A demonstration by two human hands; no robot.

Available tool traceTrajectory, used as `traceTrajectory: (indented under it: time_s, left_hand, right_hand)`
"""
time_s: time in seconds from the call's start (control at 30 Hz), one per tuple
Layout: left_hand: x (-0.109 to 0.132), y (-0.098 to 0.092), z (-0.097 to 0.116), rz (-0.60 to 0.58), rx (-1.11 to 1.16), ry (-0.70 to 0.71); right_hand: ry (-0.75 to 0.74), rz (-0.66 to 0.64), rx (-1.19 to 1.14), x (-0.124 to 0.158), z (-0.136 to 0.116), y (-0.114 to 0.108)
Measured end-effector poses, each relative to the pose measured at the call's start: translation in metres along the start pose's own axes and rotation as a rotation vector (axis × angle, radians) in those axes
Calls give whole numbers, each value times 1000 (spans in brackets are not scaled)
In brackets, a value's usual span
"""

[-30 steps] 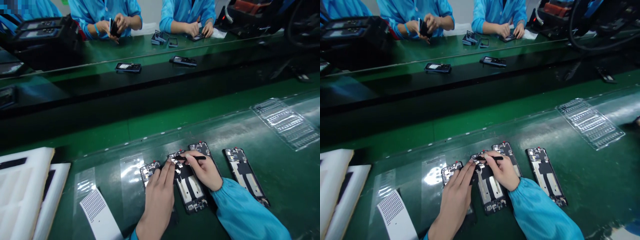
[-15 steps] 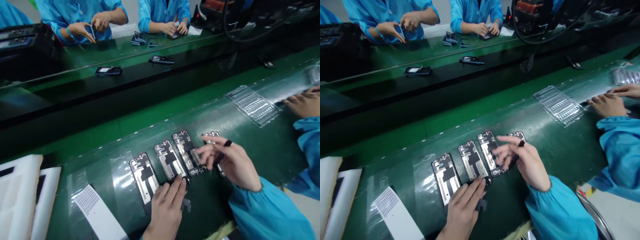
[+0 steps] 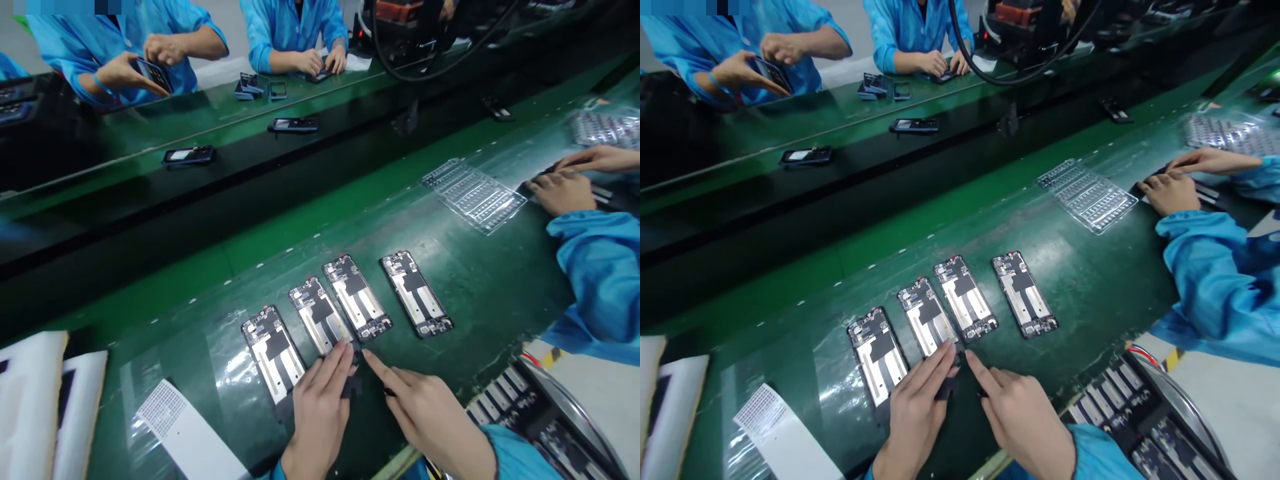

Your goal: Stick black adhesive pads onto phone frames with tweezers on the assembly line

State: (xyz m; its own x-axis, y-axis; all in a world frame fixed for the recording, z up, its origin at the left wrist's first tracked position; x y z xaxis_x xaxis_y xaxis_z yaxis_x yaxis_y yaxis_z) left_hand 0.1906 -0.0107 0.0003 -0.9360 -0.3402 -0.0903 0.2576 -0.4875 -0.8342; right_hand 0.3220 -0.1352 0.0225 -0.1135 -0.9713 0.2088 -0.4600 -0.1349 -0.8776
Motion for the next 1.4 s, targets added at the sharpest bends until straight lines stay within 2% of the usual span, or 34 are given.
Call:
traceTrajectory:
  time_s: [0.17, 0.33, 0.47, 0.53, 0.6, 0.77, 0.87, 1.1, 1.2, 1.3, 1.4]
  left_hand:
    - [1, 6, -2, 12, -2, -8]
    - [-1, 4, -1, -32, 18, -36]
    - [-10, -7, -6, -179, 43, -154]
    - [-13, -12, -8, -278, -31, -234]
    - [-14, -15, -7, -325, -144, -280]
    - [-7, -12, 1, -321, -319, -203]
    - [-3, -8, 0, -310, -261, -169]
    - [-7, -8, -4, -169, -133, -176]
    - [-4, -7, -6, -163, -107, -175]
    - [-2, -7, -8, -180, -55, -192]
    - [-13, -11, -9, -294, -126, -293]
  right_hand:
    - [28, 11, 158, -12, -3, 12]
    - [143, -41, 389, -14, -5, 24]
    - [204, -135, 506, -18, -11, 28]
    - [203, -161, 506, -20, -13, 29]
    - [209, -154, 478, -20, -13, 30]
    - [172, -28, 348, -15, -8, 32]
    - [181, 19, 315, -13, -9, 32]
    - [211, 15, 310, -13, -13, 31]
    - [226, -46, 343, -14, -13, 30]
    - [276, -178, 381, -17, -14, 28]
    - [335, -340, 398, -24, -16, 18]
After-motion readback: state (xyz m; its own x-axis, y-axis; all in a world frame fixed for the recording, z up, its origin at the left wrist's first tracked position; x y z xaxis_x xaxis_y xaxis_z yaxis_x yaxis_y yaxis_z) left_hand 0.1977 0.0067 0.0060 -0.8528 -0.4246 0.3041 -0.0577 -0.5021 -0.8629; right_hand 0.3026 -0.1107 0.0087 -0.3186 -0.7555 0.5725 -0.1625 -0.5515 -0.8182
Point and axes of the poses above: each hand's wrist, its own x-axis away from the middle knuckle, its own y-axis out of the palm, z = x × y, the point moved 3 cm from there along -x, towards the middle knuckle, and after that the axes turned 12 degrees about -z, right-handed, at the moved point
